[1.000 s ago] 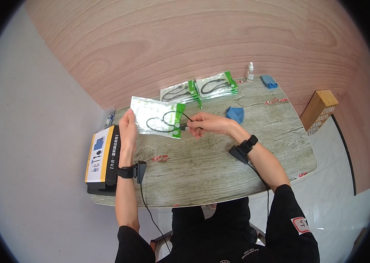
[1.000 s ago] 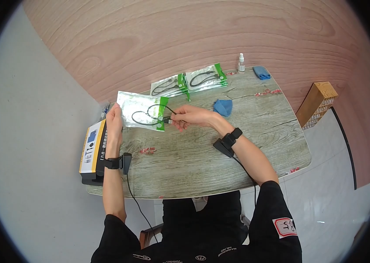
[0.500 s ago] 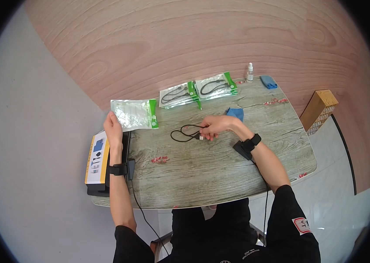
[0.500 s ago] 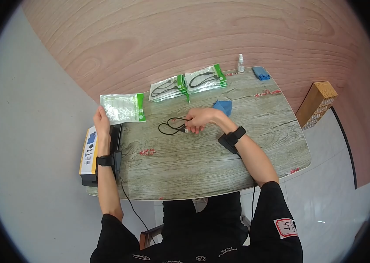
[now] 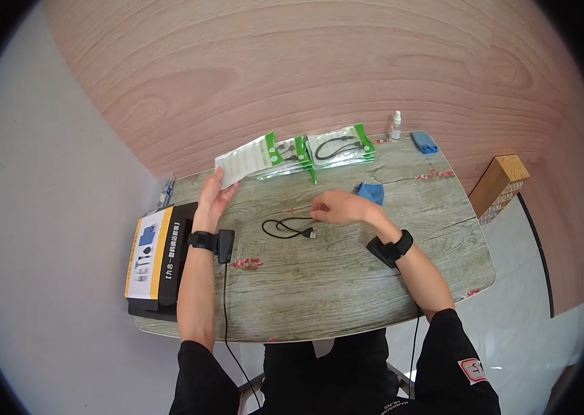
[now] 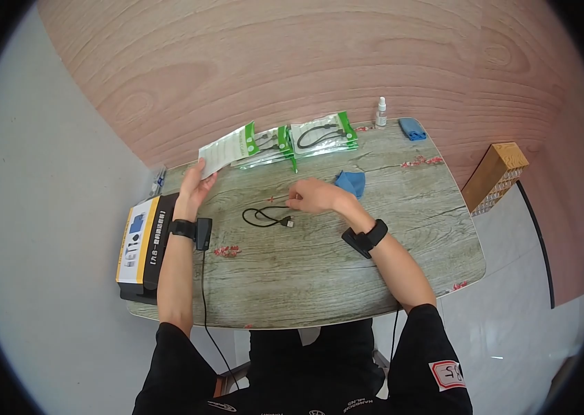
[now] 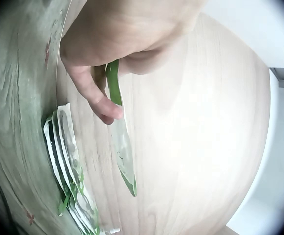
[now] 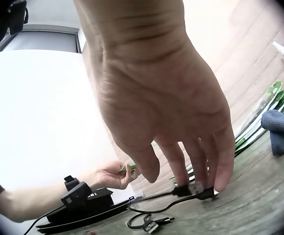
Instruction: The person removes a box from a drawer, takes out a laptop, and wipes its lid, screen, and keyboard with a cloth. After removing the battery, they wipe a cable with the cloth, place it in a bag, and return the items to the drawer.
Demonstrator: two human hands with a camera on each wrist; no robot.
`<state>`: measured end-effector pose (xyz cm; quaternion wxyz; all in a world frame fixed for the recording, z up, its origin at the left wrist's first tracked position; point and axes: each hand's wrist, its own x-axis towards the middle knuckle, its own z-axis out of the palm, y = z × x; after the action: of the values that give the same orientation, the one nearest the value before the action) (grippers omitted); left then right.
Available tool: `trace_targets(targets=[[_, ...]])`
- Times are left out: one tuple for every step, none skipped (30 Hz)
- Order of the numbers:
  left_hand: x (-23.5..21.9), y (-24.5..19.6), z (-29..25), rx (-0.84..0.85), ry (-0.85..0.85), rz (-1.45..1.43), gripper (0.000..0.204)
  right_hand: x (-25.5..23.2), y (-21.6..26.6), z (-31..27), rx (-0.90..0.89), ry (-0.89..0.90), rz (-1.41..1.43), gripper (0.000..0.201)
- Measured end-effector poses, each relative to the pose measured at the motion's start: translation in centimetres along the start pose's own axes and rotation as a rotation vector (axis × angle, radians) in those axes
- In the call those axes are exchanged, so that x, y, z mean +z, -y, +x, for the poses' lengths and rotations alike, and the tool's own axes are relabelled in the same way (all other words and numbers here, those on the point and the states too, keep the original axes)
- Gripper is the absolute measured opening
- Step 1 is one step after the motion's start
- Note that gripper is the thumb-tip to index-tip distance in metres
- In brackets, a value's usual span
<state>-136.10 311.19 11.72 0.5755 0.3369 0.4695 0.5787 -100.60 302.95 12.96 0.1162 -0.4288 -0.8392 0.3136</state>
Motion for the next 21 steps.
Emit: trace_targets(targets=[[0.4,0.3,0.2,-0.011,0.022,0.009,0.029,-0.1,-0.1,0.0,0.007,0.006,0.028,0.038],[0.7,0.5,0.4,-0.023,0.044,0.019,0.029,-0.2,-0.3,0.0,0.001,-0.006,0.027,0.038],[1.0,0.9,0.6,-0.018,0.064,0.044,0.029,-0.2,-0.6,0.0,-0.004,-0.017,0.028,0.038],[1.2,1.3,0.5,-0.014,0.081,0.07,0.028,-0.3,-0.6,0.0,-0.012,-0.026,0.028,0.038],[1.3,1.6,0.4,-0.009,0.096,0.095,0.028,-0.4,-0.6,0.0,0.006,-0.019,0.025,0.038],[1.3,1.8,0.3,-0.013,0.095,0.114,0.028,-0.7,-0.6,-0.1,0.023,-0.013,0.019,0.037],[1.3,2.0,0.3,-0.015,0.095,0.133,0.028,-1.0,-0.5,-0.2,0.039,-0.008,0.013,0.037],[1.2,2.1,0.2,-0.019,0.096,0.153,0.029,-1.1,-0.7,-0.2,0.043,-0.01,-0.002,0.037],[1.1,2.2,0.2,-0.03,0.087,0.165,0.028,-1.2,-0.9,-0.3,0.047,-0.013,-0.017,0.036],[0.9,2.3,0.1,-0.042,0.077,0.177,0.028,-1.4,-0.9,-0.5,0.049,-0.016,-0.031,0.035],[0.7,2.3,-0.1,-0.052,0.068,0.19,0.028,-1.6,-1.0,-0.6,0.061,-0.03,-0.043,0.035],[0.5,2.2,-0.2,-0.053,0.065,0.211,0.028,-1.9,-0.9,-0.9,0.073,-0.044,-0.055,0.034],[0.2,2.3,-0.4,-0.053,0.062,0.232,0.028,-2.2,-0.9,-1.1,0.083,-0.059,-0.067,0.033],[0.0,2.2,-0.8,-0.054,0.06,0.253,0.028,-2.6,-1.0,-1.2,0.103,-0.075,-0.088,0.033],[-0.3,2.3,-1.0,-0.038,0.067,0.251,0.029,-3.0,-1.1,-1.4,0.122,-0.091,-0.107,0.033],[-1.1,2.6,-0.9,-0.023,0.074,0.249,0.03,-3.4,-1.4,-1.5,0.142,-0.106,-0.126,0.033],[-2.0,3.0,-0.8,-0.009,0.081,0.247,0.031,-3.6,-1.8,-1.7,0.164,-0.149,-0.191,0.033],[-3.0,3.2,-0.7,-0.017,0.087,0.265,0.031,-3.8,-2.2,-1.9,0.185,-0.194,-0.255,0.033],[-4.1,3.4,-0.7,-0.025,0.094,0.283,0.032,-4.0,-2.8,-2.0,0.206,-0.239,-0.319,0.033],[-4.5,3.3,-1.2,-0.033,0.101,0.301,0.033,-4.1,-3.6,-2.0,0.239,-0.275,-0.375,0.034],[-4.9,3.4,-1.9,-0.008,0.056,0.353,0.031,-4.1,-4.5,-2.0,0.273,-0.311,-0.43,0.034]])
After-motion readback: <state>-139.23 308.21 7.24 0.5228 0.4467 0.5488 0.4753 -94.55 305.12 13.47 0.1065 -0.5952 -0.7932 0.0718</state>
